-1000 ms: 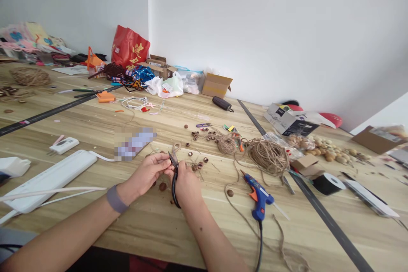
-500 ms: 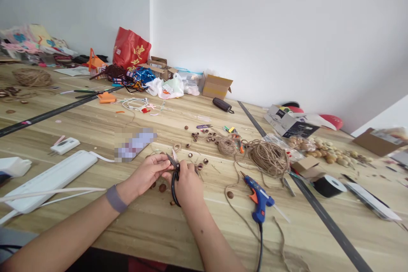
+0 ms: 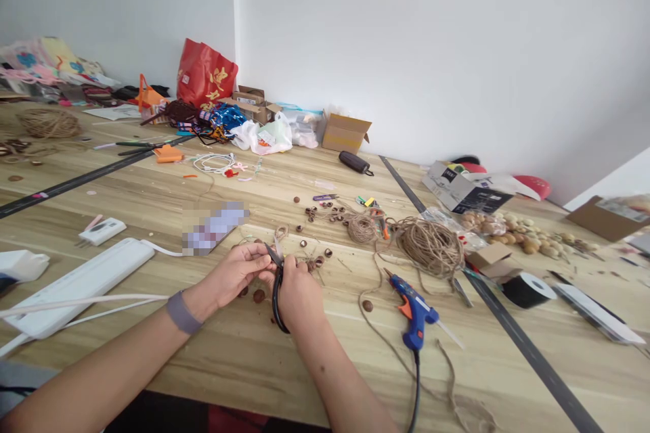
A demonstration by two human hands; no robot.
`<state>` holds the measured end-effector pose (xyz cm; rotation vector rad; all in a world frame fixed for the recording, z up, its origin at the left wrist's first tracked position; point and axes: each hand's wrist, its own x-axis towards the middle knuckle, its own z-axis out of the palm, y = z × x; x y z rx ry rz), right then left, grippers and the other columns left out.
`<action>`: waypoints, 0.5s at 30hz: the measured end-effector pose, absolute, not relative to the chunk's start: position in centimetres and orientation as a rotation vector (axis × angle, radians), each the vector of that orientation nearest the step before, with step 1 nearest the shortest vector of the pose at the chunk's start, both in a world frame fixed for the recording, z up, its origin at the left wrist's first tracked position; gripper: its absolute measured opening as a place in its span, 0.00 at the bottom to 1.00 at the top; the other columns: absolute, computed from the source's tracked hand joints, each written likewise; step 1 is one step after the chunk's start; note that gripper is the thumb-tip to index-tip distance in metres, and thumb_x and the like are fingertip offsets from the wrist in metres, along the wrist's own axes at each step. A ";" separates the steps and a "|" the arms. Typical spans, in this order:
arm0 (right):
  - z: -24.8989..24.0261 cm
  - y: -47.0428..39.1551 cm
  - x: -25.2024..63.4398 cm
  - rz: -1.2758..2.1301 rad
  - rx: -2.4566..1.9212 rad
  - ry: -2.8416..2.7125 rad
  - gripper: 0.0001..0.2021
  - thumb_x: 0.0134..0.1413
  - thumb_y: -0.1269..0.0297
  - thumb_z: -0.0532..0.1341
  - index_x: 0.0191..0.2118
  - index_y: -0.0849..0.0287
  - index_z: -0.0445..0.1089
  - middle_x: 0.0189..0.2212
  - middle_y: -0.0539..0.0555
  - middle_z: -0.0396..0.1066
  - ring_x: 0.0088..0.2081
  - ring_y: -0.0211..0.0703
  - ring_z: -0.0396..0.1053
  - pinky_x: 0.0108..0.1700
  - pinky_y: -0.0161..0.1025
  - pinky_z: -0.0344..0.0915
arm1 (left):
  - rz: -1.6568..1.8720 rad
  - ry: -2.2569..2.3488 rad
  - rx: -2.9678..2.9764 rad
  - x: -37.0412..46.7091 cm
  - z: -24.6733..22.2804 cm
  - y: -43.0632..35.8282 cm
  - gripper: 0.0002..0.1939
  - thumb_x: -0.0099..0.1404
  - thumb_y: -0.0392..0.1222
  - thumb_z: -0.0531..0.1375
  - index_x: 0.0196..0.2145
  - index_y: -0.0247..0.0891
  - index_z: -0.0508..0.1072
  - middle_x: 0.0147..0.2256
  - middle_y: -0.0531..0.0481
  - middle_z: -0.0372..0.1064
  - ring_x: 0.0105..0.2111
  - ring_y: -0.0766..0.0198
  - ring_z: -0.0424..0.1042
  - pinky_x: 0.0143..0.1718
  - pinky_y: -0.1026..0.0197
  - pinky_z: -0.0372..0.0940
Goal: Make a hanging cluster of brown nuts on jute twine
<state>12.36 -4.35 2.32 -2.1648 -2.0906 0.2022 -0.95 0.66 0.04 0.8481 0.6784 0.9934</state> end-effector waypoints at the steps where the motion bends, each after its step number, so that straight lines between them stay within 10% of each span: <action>1: 2.4 -4.4 12.3 0.213 -2.174 -2.087 0.22 0.66 0.44 0.50 0.46 0.61 0.64 0.39 0.64 0.74 0.38 0.51 0.77 0.34 0.37 0.63 | 0.999 0.670 0.853 -0.9 0.0 0.7 0.15 0.45 0.39 0.75 0.27 0.32 0.75 0.26 0.49 0.74 0.28 0.66 0.73 0.31 0.66 0.65; 15: 2.8 -4.2 12.1 0.257 -2.235 -2.068 0.18 0.69 0.51 0.50 0.47 0.62 0.65 0.39 0.64 0.77 0.40 0.51 0.78 0.35 0.37 0.64 | 0.996 0.624 0.791 -0.8 -0.3 1.2 0.12 0.47 0.34 0.74 0.26 0.32 0.75 0.25 0.51 0.72 0.28 0.67 0.73 0.33 0.65 0.67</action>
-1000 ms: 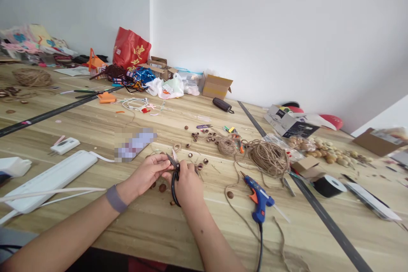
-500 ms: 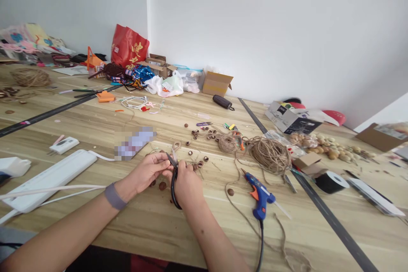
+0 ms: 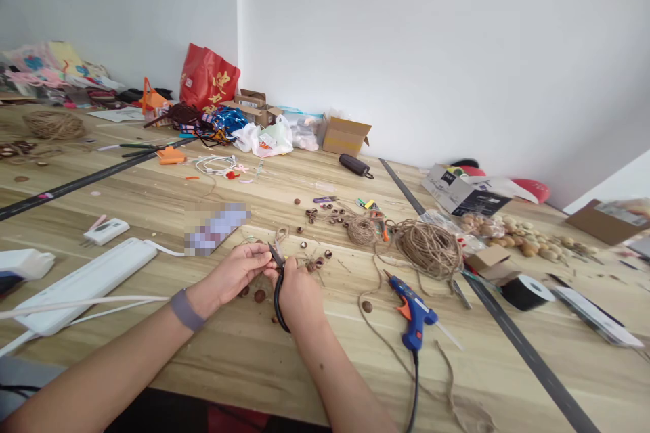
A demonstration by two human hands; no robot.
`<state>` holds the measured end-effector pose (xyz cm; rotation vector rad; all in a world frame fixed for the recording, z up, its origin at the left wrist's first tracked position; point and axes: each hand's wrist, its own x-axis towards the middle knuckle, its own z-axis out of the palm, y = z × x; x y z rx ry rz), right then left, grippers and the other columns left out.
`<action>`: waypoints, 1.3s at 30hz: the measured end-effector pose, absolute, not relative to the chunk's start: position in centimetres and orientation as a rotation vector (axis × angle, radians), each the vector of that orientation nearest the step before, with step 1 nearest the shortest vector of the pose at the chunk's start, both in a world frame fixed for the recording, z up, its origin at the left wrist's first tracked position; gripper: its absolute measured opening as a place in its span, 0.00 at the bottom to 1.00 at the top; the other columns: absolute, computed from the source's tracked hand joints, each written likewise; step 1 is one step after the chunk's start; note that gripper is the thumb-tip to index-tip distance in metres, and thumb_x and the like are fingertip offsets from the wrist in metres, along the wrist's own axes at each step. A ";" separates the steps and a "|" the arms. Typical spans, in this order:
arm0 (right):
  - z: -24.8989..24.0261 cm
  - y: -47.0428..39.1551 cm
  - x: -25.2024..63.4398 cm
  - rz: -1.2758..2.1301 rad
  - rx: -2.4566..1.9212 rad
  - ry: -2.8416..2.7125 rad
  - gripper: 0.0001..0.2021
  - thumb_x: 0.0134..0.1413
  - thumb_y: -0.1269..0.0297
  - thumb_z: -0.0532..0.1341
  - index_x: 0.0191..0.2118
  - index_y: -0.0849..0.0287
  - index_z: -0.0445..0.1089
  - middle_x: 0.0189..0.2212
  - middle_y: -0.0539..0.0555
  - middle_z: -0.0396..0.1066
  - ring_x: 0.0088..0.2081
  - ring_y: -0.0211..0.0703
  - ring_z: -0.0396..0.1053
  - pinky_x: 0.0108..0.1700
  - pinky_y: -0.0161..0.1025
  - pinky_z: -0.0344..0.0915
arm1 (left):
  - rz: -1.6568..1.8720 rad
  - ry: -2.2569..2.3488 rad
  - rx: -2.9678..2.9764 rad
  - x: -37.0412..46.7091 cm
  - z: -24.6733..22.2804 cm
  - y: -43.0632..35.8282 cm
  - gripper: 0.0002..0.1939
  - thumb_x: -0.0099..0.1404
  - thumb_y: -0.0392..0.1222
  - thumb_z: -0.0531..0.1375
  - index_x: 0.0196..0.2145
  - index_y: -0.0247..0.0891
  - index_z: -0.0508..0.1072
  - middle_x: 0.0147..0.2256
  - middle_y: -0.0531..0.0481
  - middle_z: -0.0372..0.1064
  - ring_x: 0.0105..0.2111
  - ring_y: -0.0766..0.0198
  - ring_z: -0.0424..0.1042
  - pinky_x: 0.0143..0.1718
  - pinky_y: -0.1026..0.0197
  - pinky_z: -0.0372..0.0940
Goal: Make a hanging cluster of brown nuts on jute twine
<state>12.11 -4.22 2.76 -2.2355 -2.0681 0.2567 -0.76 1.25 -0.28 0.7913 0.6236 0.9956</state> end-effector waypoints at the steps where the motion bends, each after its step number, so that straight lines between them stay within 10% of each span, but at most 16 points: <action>1: 2.8 -4.2 12.1 0.258 -2.230 -2.070 0.18 0.69 0.52 0.50 0.47 0.63 0.65 0.40 0.64 0.77 0.40 0.51 0.78 0.35 0.37 0.64 | 0.994 0.624 0.787 -0.7 -0.3 1.2 0.12 0.47 0.34 0.74 0.26 0.32 0.75 0.25 0.51 0.72 0.27 0.67 0.73 0.33 0.65 0.68; 23: 2.0 -4.5 12.7 0.077 -2.131 -2.037 0.22 0.61 0.41 0.55 0.45 0.57 0.63 0.43 0.60 0.71 0.40 0.50 0.77 0.33 0.36 0.66 | 0.951 0.582 0.785 -0.6 0.5 0.8 0.12 0.46 0.34 0.74 0.28 0.30 0.78 0.27 0.46 0.74 0.26 0.66 0.71 0.18 0.71 0.58; 39: 2.5 -4.3 12.6 0.112 -2.265 -2.098 0.22 0.68 0.45 0.46 0.46 0.60 0.64 0.38 0.63 0.75 0.38 0.50 0.79 0.32 0.37 0.66 | 0.968 0.698 0.852 -0.4 0.2 1.0 0.12 0.47 0.34 0.73 0.30 0.30 0.79 0.28 0.45 0.77 0.31 0.63 0.74 0.35 0.64 0.67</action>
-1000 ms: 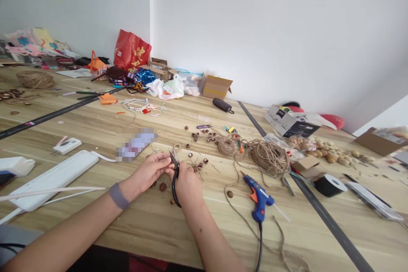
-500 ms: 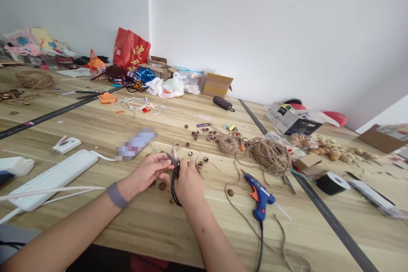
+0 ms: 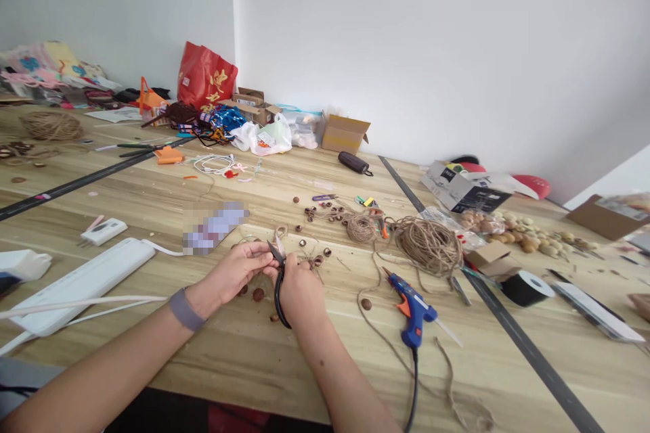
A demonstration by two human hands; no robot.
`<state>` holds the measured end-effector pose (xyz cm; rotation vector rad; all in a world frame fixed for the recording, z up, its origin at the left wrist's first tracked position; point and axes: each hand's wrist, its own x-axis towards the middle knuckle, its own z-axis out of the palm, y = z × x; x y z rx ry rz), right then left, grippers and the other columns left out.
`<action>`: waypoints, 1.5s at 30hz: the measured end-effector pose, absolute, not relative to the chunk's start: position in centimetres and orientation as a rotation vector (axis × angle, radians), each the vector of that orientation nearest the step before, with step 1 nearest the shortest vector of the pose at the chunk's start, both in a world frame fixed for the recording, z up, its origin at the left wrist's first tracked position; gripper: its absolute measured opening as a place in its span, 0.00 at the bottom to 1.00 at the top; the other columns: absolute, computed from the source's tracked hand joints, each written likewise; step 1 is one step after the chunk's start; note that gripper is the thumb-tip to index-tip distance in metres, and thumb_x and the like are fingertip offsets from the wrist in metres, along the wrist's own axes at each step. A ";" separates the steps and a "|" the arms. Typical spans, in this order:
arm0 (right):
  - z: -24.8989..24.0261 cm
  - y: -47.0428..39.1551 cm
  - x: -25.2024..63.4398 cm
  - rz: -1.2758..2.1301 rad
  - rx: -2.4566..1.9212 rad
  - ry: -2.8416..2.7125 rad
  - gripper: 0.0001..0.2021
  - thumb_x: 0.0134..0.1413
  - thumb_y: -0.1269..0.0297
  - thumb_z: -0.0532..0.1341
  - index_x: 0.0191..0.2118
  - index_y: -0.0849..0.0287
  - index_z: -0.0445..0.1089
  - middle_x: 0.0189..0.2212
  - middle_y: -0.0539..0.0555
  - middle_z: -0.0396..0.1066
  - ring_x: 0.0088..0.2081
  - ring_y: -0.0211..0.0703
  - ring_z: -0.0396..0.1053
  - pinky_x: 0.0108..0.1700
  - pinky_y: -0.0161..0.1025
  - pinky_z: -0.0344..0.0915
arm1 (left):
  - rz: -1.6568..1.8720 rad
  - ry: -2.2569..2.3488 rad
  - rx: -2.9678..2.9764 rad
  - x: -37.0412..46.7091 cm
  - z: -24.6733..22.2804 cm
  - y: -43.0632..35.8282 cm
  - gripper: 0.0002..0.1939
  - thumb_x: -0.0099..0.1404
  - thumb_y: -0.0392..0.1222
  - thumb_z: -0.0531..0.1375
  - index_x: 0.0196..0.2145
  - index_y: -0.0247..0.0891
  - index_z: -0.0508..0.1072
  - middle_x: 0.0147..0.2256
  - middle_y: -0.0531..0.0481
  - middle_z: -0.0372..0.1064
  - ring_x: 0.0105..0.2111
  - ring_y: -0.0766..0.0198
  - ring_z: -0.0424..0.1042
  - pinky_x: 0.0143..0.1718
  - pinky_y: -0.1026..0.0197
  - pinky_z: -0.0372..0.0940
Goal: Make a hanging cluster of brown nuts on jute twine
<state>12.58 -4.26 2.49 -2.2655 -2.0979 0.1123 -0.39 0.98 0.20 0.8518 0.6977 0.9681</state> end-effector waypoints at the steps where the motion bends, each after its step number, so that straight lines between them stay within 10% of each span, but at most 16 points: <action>1: 2.5 -4.3 12.6 0.110 -2.269 -2.094 0.22 0.68 0.45 0.47 0.46 0.60 0.64 0.38 0.63 0.75 0.38 0.50 0.79 0.32 0.36 0.66 | 0.969 0.697 0.841 -0.4 0.2 1.0 0.11 0.48 0.33 0.73 0.30 0.30 0.79 0.28 0.45 0.77 0.31 0.63 0.74 0.35 0.64 0.67; 45: 2.6 -4.3 12.5 0.136 -2.258 -2.098 0.18 0.69 0.50 0.48 0.46 0.60 0.63 0.39 0.63 0.75 0.38 0.50 0.78 0.33 0.37 0.66 | 1.044 0.706 0.877 -0.2 -0.1 0.7 0.14 0.45 0.37 0.74 0.27 0.32 0.74 0.27 0.49 0.74 0.29 0.65 0.72 0.35 0.63 0.64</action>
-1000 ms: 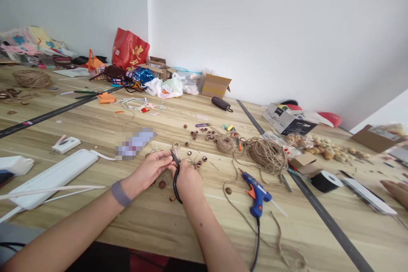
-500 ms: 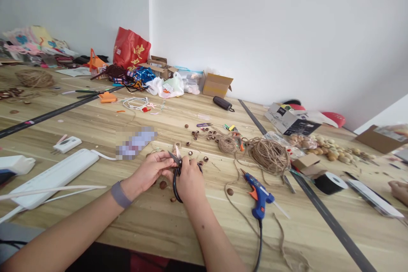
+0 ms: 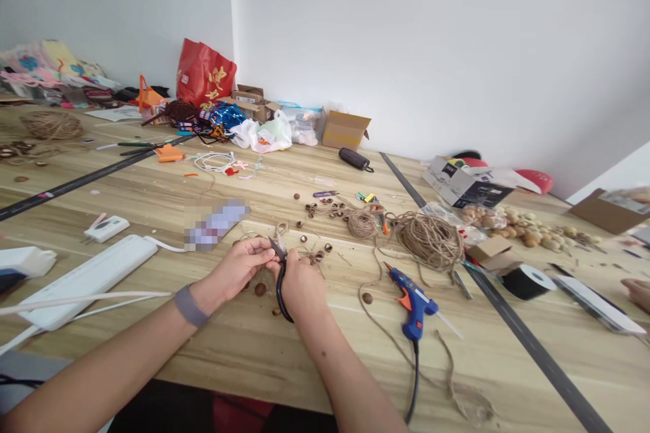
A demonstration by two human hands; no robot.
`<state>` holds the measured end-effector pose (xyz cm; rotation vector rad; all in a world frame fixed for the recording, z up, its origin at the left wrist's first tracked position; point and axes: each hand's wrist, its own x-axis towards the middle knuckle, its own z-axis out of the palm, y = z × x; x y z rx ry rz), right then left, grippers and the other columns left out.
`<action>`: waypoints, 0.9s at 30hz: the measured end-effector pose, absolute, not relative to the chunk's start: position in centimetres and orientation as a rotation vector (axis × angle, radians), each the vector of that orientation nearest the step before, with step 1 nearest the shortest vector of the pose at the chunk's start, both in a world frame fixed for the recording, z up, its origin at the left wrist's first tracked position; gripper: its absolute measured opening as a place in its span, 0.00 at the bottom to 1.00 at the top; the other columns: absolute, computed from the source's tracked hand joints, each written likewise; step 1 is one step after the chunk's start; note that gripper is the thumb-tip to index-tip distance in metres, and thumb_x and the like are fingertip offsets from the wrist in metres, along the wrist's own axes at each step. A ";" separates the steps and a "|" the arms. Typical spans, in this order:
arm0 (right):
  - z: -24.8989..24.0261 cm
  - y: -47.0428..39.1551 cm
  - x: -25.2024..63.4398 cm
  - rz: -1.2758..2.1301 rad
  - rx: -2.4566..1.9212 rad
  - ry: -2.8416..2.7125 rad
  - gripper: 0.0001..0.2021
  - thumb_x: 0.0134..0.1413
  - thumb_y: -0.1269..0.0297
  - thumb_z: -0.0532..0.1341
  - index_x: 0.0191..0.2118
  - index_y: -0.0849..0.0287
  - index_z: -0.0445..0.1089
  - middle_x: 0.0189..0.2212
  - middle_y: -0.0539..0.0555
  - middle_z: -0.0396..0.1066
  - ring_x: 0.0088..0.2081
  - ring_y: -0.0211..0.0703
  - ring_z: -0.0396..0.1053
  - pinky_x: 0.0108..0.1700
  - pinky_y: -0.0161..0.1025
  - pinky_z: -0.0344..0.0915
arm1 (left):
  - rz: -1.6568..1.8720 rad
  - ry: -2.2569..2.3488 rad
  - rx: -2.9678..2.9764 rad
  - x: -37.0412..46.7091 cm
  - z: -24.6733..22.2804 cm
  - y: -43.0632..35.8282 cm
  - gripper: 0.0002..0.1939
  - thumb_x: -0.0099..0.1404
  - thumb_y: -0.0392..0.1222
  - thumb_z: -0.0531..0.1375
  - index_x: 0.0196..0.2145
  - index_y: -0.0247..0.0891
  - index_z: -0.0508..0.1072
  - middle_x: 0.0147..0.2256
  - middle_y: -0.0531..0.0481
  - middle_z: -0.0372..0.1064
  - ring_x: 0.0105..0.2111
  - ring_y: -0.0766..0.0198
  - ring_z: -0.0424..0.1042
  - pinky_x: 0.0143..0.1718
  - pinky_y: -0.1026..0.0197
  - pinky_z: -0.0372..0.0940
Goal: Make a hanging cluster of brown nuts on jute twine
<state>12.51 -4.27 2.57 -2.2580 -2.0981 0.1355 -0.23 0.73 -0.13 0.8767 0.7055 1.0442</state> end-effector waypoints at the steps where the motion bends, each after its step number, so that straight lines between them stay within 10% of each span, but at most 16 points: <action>1: 2.5 -4.2 12.5 0.138 -2.256 -2.091 0.17 0.69 0.50 0.49 0.46 0.60 0.63 0.38 0.63 0.75 0.38 0.50 0.79 0.33 0.36 0.67 | 1.039 0.700 0.878 -0.2 -0.2 0.8 0.14 0.46 0.37 0.74 0.27 0.32 0.74 0.27 0.49 0.74 0.29 0.66 0.72 0.35 0.63 0.64; 27: 1.5 -3.7 12.9 0.206 -2.196 -2.068 0.18 0.69 0.51 0.49 0.45 0.61 0.65 0.37 0.63 0.78 0.40 0.50 0.79 0.36 0.37 0.66 | 0.999 0.684 0.761 -0.2 -0.4 1.7 0.06 0.54 0.29 0.69 0.26 0.32 0.74 0.26 0.50 0.73 0.28 0.67 0.73 0.38 0.64 0.69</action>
